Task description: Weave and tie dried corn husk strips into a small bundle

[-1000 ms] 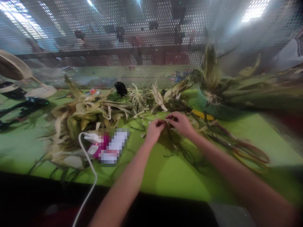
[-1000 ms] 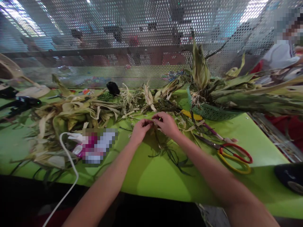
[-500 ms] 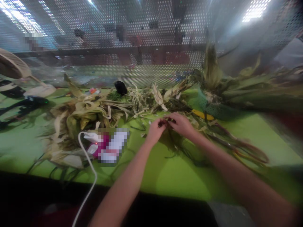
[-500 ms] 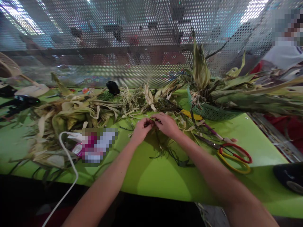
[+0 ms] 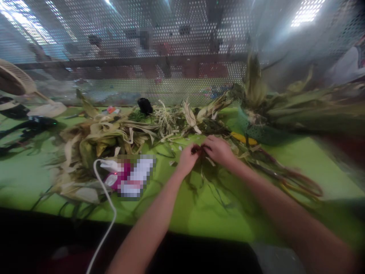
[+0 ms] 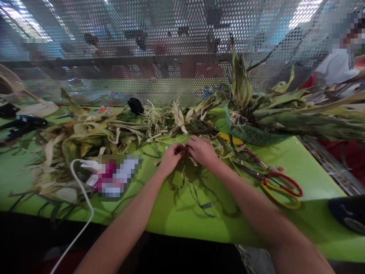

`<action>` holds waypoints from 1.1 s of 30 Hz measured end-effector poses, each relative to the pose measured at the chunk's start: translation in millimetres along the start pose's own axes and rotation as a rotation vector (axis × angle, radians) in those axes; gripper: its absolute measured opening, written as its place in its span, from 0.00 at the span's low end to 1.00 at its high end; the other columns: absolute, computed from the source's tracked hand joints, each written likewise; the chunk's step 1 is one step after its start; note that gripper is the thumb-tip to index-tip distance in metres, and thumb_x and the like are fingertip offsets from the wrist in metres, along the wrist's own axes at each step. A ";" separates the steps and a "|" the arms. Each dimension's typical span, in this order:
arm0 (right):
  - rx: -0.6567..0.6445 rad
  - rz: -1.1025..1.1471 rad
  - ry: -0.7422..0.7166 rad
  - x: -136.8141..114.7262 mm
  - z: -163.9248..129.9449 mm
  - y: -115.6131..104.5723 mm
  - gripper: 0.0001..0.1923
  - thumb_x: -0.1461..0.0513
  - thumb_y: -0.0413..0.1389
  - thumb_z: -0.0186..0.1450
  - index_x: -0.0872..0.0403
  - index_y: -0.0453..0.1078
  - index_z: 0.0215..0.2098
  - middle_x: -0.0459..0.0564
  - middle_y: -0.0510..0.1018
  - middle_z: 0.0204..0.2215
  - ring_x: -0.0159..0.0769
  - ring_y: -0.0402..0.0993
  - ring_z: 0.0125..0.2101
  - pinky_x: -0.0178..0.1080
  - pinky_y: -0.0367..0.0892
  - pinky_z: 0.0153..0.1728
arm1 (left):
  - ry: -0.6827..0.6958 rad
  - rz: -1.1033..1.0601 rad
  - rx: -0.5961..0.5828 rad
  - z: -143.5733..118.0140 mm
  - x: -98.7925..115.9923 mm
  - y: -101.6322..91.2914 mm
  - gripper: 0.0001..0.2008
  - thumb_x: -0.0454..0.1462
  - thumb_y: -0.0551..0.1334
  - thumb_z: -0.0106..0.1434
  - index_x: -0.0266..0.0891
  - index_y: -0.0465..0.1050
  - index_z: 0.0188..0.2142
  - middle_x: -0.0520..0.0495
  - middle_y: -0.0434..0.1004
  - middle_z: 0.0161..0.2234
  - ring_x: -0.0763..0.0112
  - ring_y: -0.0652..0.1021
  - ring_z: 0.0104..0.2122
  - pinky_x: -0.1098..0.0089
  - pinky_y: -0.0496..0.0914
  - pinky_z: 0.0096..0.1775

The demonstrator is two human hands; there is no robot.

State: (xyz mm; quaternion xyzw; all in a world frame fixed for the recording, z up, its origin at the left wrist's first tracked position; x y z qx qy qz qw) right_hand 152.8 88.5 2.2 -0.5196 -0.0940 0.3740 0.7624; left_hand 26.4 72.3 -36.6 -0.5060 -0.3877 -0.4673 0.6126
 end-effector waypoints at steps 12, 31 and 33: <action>-0.055 0.119 0.048 1.3 3.9 5.3 0.04 0.65 0.52 0.67 0.53 0.69 0.38 0.52 0.74 0.37 0.39 0.69 0.36 0.38 0.61 0.35 | -0.120 -0.075 0.101 3.1 -20.0 -6.8 0.03 0.33 0.63 0.57 0.37 0.69 0.31 0.52 0.73 0.27 0.72 0.72 0.29 0.71 0.65 0.36; -0.097 0.365 0.107 2.5 6.0 4.4 0.12 0.69 0.55 0.61 0.52 0.75 0.41 0.48 0.82 0.35 0.36 0.76 0.33 0.35 0.65 0.34 | -0.141 -0.164 0.123 2.9 -25.2 -9.8 0.06 0.33 0.65 0.49 0.37 0.72 0.29 0.52 0.74 0.25 0.73 0.73 0.26 0.72 0.67 0.32; -0.106 0.396 0.102 0.5 5.7 5.4 0.13 0.70 0.55 0.61 0.52 0.76 0.41 0.48 0.82 0.37 0.37 0.77 0.35 0.36 0.67 0.36 | -0.144 -0.143 0.123 1.7 -21.7 -9.9 0.06 0.33 0.65 0.49 0.37 0.71 0.29 0.52 0.74 0.25 0.73 0.73 0.25 0.72 0.66 0.31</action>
Point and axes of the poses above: each hand's wrist, its own z-axis towards the middle knuckle, its own y-axis out of the palm, x = y × z, the point moved 7 cm from there along z, towards the middle knuckle
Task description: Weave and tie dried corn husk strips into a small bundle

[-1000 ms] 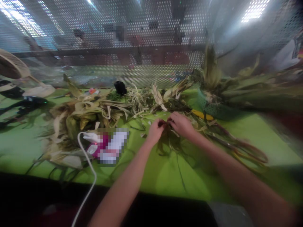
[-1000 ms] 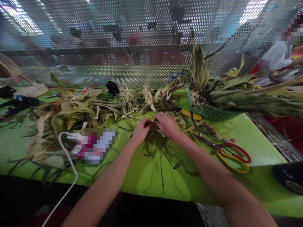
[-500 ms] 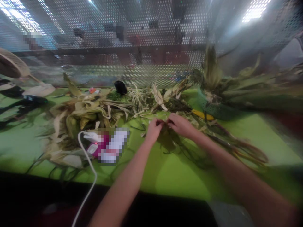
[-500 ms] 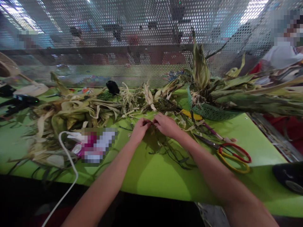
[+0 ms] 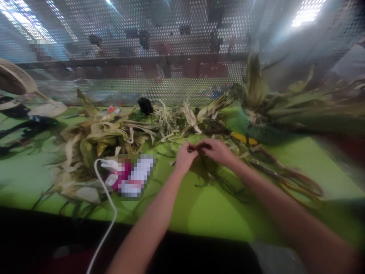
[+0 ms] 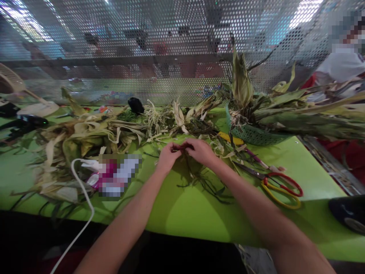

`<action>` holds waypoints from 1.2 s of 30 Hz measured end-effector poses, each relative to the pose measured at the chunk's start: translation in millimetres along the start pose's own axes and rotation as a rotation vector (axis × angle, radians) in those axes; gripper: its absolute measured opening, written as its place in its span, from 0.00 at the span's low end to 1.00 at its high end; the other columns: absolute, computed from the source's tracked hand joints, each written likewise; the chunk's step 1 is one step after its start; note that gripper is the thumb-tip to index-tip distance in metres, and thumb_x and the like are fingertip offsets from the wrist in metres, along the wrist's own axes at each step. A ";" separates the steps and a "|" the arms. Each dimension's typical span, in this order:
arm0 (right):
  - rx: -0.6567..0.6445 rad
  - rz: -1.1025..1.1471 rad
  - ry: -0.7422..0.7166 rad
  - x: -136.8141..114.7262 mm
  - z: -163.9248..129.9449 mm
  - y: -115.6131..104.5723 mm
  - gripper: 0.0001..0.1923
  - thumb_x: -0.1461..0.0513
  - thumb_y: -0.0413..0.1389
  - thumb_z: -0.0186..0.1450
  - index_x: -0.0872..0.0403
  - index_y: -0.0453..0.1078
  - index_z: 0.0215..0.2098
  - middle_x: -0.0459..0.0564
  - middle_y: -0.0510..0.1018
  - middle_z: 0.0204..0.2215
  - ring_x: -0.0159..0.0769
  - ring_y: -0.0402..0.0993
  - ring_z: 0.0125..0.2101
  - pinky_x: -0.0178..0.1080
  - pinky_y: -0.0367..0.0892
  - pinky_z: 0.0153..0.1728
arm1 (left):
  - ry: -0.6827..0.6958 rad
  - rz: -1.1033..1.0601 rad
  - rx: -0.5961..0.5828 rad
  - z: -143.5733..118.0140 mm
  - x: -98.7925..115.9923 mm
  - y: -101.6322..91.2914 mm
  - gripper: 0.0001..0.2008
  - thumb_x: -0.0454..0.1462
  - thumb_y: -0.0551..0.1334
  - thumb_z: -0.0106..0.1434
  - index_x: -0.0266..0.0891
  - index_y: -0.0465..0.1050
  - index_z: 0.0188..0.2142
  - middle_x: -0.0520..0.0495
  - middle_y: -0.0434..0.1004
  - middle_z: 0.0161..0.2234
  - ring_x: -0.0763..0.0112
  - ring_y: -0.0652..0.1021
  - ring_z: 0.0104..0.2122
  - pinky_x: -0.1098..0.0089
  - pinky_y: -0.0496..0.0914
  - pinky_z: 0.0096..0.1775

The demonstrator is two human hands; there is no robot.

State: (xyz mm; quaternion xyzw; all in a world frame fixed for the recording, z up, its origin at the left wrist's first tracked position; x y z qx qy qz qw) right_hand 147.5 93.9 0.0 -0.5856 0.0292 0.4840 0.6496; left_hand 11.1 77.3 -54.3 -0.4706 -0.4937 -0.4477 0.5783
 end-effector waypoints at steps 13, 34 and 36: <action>0.107 -0.003 0.026 5.2 -1.6 -0.7 0.09 0.69 0.57 0.59 0.53 0.77 0.34 0.50 0.78 0.35 0.38 0.73 0.38 0.38 0.67 0.39 | 0.200 0.168 0.063 -7.9 22.3 -4.0 0.04 0.32 0.61 0.54 0.39 0.71 0.31 0.50 0.76 0.29 0.72 0.75 0.29 0.72 0.67 0.34; 0.032 0.279 0.147 20.1 6.7 -2.9 0.04 0.68 0.63 0.55 0.56 0.77 0.30 0.47 0.79 0.28 0.31 0.74 0.29 0.34 0.67 0.32 | 0.448 0.390 0.010 -20.9 46.6 3.2 0.06 0.33 0.58 0.62 0.42 0.74 0.34 0.49 0.77 0.35 0.70 0.76 0.36 0.70 0.69 0.41; 0.009 0.316 0.181 21.4 6.5 -1.7 0.04 0.68 0.63 0.55 0.56 0.77 0.30 0.46 0.79 0.27 0.30 0.73 0.28 0.33 0.68 0.31 | 0.458 0.378 0.004 -20.9 46.5 3.6 0.06 0.33 0.59 0.62 0.42 0.74 0.35 0.48 0.77 0.36 0.69 0.76 0.37 0.70 0.69 0.41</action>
Point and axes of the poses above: each hand's wrist, its own z-axis towards the middle knuckle, its own y-axis out of the palm, x = y × z, the point moved 7 cm from there along z, towards the middle knuckle
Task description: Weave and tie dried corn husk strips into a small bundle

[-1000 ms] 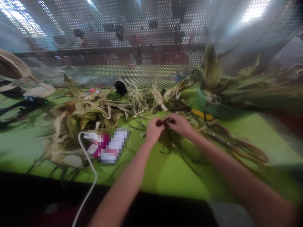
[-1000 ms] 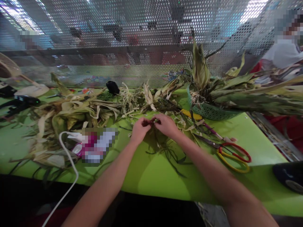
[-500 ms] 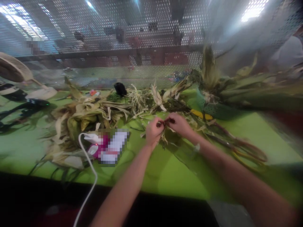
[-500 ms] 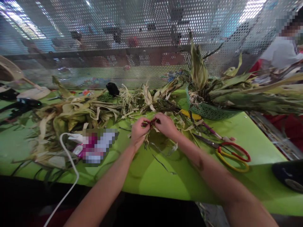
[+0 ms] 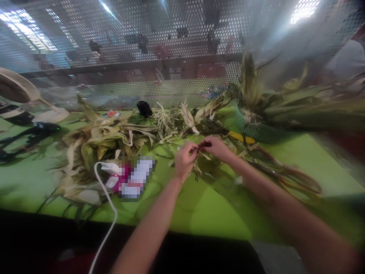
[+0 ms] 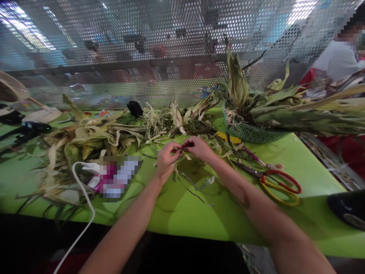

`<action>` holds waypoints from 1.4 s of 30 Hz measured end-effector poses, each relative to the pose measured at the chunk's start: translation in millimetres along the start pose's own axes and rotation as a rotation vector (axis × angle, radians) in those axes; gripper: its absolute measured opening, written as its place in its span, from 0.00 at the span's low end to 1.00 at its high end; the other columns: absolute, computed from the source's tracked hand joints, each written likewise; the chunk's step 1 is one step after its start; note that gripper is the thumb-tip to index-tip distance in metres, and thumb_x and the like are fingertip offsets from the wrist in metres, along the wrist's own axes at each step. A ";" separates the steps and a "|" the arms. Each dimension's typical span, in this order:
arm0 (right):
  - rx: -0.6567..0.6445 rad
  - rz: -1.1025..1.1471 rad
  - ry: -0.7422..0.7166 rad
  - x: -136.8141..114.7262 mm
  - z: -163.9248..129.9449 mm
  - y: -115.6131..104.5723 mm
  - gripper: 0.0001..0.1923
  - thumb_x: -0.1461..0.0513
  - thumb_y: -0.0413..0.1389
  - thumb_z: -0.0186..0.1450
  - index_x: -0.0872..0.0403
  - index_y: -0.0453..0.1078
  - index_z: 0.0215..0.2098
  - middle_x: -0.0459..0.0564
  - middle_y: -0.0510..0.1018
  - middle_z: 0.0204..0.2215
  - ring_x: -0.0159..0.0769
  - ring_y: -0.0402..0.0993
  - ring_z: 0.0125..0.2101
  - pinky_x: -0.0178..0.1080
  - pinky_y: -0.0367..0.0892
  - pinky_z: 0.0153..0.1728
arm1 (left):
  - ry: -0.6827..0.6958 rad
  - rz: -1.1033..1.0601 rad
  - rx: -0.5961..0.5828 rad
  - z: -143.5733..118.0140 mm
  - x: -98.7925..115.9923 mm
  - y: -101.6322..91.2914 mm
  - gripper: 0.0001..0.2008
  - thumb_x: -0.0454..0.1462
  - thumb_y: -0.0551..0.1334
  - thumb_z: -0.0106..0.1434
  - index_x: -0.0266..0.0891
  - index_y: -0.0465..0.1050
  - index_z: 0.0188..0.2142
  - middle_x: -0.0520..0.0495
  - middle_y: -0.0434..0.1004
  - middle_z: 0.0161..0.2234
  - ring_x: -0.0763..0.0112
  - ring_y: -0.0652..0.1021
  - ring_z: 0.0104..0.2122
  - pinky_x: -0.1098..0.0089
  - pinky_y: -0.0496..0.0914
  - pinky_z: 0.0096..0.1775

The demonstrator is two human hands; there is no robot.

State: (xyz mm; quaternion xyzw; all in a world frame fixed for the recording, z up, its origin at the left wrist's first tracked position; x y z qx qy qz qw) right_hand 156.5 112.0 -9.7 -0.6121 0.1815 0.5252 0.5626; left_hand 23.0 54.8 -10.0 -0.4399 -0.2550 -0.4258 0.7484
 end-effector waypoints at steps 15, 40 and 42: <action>-0.023 0.045 -0.046 0.1 0.4 1.8 0.02 0.66 0.59 0.55 0.56 0.71 0.28 0.45 0.75 0.24 0.30 0.69 0.26 0.33 0.63 0.28 | 0.078 -0.057 0.020 0.8 -7.2 1.3 0.06 0.31 0.60 0.60 0.40 0.77 0.34 0.47 0.76 0.35 0.70 0.76 0.35 0.70 0.71 0.38; 0.035 0.031 -0.052 6.8 1.6 -4.4 0.05 0.62 0.62 0.56 0.56 0.75 0.30 0.46 0.79 0.25 0.32 0.72 0.26 0.34 0.63 0.29 | -0.199 -0.206 0.038 0.9 -30.7 3.9 0.05 0.36 0.64 0.58 0.38 0.77 0.34 0.46 0.79 0.33 0.69 0.79 0.33 0.68 0.74 0.39; 0.034 0.033 -0.070 8.3 1.8 -3.5 0.05 0.61 0.61 0.56 0.56 0.75 0.30 0.46 0.79 0.25 0.33 0.72 0.27 0.34 0.64 0.29 | -0.201 -0.189 0.045 -1.1 -27.3 2.7 0.04 0.36 0.64 0.58 0.38 0.76 0.34 0.46 0.79 0.33 0.68 0.79 0.34 0.67 0.73 0.39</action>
Point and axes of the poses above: each hand's wrist, its own z-axis towards the middle knuckle, its own y-axis out of the palm, x = y × z, the point moved 7 cm from there along z, towards the middle knuckle
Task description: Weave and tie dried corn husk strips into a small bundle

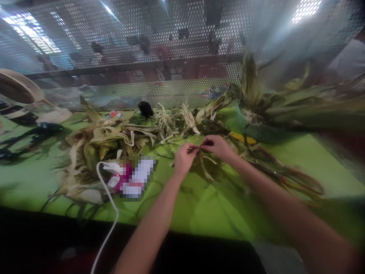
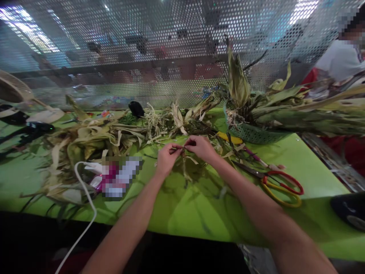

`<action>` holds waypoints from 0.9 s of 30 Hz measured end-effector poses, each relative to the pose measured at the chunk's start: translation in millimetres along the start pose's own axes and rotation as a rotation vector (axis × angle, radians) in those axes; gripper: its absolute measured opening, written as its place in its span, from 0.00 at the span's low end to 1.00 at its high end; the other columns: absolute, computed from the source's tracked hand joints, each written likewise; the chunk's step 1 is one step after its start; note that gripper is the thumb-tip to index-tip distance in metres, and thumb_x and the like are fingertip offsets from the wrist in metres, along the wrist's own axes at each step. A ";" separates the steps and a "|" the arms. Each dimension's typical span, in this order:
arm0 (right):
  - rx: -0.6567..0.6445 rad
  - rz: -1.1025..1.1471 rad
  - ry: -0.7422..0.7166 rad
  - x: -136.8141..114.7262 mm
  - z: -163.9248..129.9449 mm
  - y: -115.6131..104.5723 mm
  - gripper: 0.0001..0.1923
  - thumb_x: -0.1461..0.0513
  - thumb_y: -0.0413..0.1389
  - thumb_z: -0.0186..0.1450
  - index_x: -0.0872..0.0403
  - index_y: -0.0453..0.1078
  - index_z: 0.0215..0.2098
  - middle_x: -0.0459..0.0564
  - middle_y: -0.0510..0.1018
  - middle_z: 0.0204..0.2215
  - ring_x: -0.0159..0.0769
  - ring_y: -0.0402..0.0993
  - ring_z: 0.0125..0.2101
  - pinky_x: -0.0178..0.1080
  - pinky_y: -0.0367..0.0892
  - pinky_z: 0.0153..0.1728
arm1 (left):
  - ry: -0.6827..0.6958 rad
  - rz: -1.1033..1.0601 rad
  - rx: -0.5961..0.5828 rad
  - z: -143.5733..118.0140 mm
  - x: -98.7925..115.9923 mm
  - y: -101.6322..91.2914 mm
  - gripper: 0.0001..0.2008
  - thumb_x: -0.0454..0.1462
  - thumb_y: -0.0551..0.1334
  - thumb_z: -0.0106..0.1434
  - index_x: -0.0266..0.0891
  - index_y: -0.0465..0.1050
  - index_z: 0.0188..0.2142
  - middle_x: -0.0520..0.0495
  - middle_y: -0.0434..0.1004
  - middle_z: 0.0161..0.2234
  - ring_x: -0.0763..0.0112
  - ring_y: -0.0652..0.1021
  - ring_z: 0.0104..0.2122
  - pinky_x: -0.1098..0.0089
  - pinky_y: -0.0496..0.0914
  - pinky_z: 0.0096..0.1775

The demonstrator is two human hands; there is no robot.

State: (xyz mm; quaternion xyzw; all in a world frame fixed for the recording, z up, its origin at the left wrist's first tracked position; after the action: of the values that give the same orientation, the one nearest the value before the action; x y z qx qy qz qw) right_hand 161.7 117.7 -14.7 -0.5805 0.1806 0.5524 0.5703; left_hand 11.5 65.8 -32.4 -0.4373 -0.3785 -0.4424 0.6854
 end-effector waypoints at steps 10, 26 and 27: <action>-0.074 -0.165 -0.019 -1.1 0.4 0.6 0.04 0.62 0.59 0.58 0.55 0.73 0.31 0.45 0.77 0.26 0.32 0.70 0.28 0.34 0.61 0.30 | -0.062 0.052 -0.049 1.9 -1.8 -0.7 0.07 0.40 0.64 0.60 0.38 0.73 0.33 0.48 0.77 0.31 0.69 0.76 0.31 0.69 0.69 0.36; -0.106 -0.260 0.045 -0.4 -2.2 -13.6 0.03 0.62 0.59 0.60 0.53 0.71 0.30 0.47 0.76 0.28 0.34 0.69 0.29 0.35 0.60 0.31 | -0.190 0.082 0.008 6.0 -20.3 -12.2 0.03 0.33 0.64 0.58 0.37 0.70 0.29 0.51 0.74 0.28 0.70 0.72 0.30 0.70 0.64 0.35; -0.106 -0.144 0.066 -2.6 -2.5 -11.8 0.04 0.61 0.59 0.60 0.53 0.71 0.30 0.46 0.75 0.26 0.34 0.69 0.28 0.35 0.61 0.30 | -0.194 0.087 0.010 6.0 -19.7 -12.3 0.03 0.33 0.64 0.58 0.37 0.71 0.29 0.51 0.75 0.28 0.70 0.73 0.30 0.69 0.64 0.35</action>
State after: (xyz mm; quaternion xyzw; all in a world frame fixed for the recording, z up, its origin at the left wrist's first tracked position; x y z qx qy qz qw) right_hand 171.8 117.7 -7.7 -0.6393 0.1276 0.4992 0.5709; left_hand -7.1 74.1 -45.1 -0.4907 -0.4260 -0.3658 0.6663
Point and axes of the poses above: each hand's wrist, its own z-axis towards the middle knuckle, its own y-axis out of the palm, x = y × z, the point moved 7 cm from there along z, towards the middle knuckle
